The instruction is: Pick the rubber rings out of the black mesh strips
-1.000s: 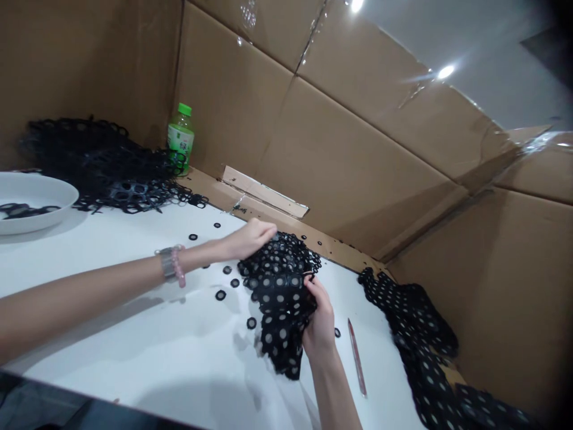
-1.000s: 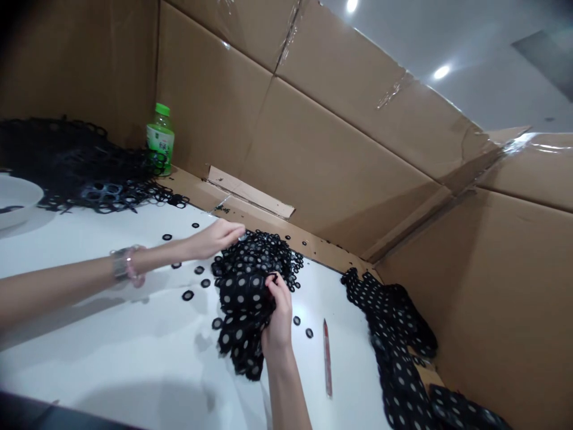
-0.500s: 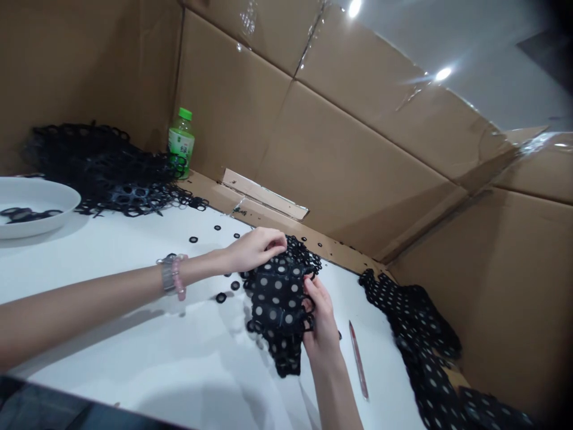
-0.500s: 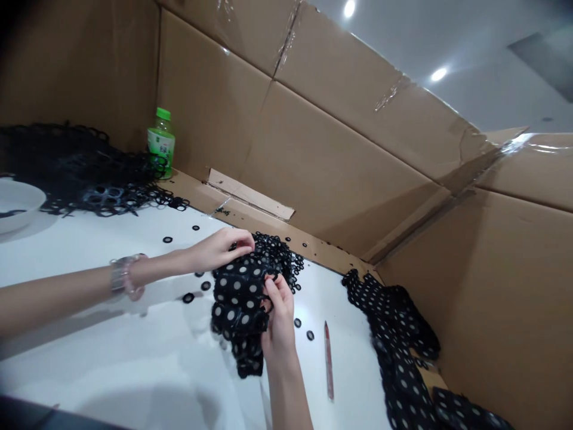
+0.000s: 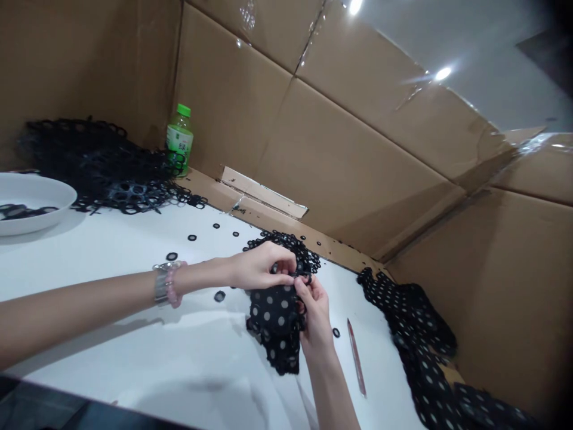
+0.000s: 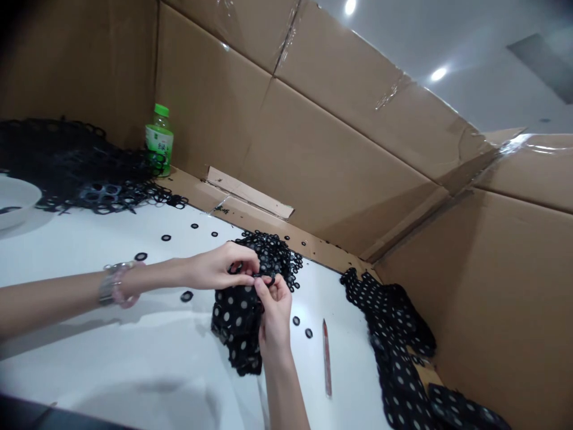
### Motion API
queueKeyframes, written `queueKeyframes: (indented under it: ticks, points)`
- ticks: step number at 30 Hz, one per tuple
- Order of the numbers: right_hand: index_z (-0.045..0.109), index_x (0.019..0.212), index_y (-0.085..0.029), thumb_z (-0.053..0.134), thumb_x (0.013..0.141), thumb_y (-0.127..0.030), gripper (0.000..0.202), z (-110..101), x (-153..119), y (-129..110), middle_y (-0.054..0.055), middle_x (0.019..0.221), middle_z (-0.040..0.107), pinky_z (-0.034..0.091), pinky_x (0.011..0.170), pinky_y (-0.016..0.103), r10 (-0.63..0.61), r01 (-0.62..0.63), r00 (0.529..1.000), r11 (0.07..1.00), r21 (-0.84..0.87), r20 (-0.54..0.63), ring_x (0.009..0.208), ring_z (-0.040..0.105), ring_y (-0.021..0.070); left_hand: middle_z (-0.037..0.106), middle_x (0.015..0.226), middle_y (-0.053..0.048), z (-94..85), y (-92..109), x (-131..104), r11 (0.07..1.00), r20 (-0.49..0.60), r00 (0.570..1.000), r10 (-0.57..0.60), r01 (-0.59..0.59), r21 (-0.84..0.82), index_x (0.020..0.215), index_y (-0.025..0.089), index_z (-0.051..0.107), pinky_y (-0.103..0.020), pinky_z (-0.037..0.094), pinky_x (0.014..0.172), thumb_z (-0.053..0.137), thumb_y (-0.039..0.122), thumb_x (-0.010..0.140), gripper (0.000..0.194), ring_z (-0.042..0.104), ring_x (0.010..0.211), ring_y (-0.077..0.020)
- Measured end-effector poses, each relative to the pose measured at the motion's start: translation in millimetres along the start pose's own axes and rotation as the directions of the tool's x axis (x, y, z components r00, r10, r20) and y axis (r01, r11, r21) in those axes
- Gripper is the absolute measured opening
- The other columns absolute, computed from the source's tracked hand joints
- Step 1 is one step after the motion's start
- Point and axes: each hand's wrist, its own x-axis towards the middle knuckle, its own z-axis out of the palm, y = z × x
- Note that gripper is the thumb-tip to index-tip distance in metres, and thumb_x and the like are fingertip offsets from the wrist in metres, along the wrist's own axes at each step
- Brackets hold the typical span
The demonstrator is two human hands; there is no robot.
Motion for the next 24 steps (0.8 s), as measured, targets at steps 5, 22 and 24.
queueKeyframes:
  ticks: [5, 22, 24]
  points:
    - [0.045, 0.067, -0.02, 0.074, 0.06, -0.024, 0.03, -0.2, 2.4, -1.3, -0.006, 0.065, 0.049, 0.037, 0.055, 0.018, -0.038, 0.038, 0.999, 0.999, -0.016, 0.005, 0.056, 0.044, 0.0069, 0.06, 0.064, -0.002, 5.9, -13.2, 4.5, 0.924, -0.07, 0.96, -0.272, 0.24, -0.299, 0.072, 0.011, 0.06, -0.019, 0.042, 0.052, 0.051, 0.026, 0.077, 0.017, 0.052, 0.057, -0.0103]
    - [0.057, 0.071, -0.018, 0.077, 0.056, -0.023, 0.025, -3.6, 9.9, 1.2, -0.004, 0.069, 0.061, 0.045, 0.056, 0.017, 0.173, -0.151, 0.977, 0.974, 0.167, -0.122, 0.061, 0.055, 0.0084, 0.059, 0.102, -0.009, 0.5, -35.6, -5.2, 0.935, -0.056, 0.996, -0.07, 0.086, 0.344, 0.097, 0.016, 0.06, -0.029, 0.042, 0.082, 0.044, 0.028, 0.085, 0.024, 0.055, 0.092, -0.0186]
    - [0.058, 0.072, -0.018, 0.076, 0.058, -0.022, 0.023, -3.2, 8.9, 0.9, -0.004, 0.069, 0.061, 0.046, 0.057, 0.018, 0.167, -0.15, 0.982, 0.974, 0.171, -0.088, 0.06, 0.056, 0.0088, 0.06, 0.088, -0.006, 3.0, -19.0, -4.4, 0.954, -0.025, 1.0, -0.007, 0.015, 0.298, 0.087, 0.015, 0.059, -0.025, 0.043, 0.071, 0.047, 0.034, 0.084, 0.023, 0.055, 0.079, -0.0155]
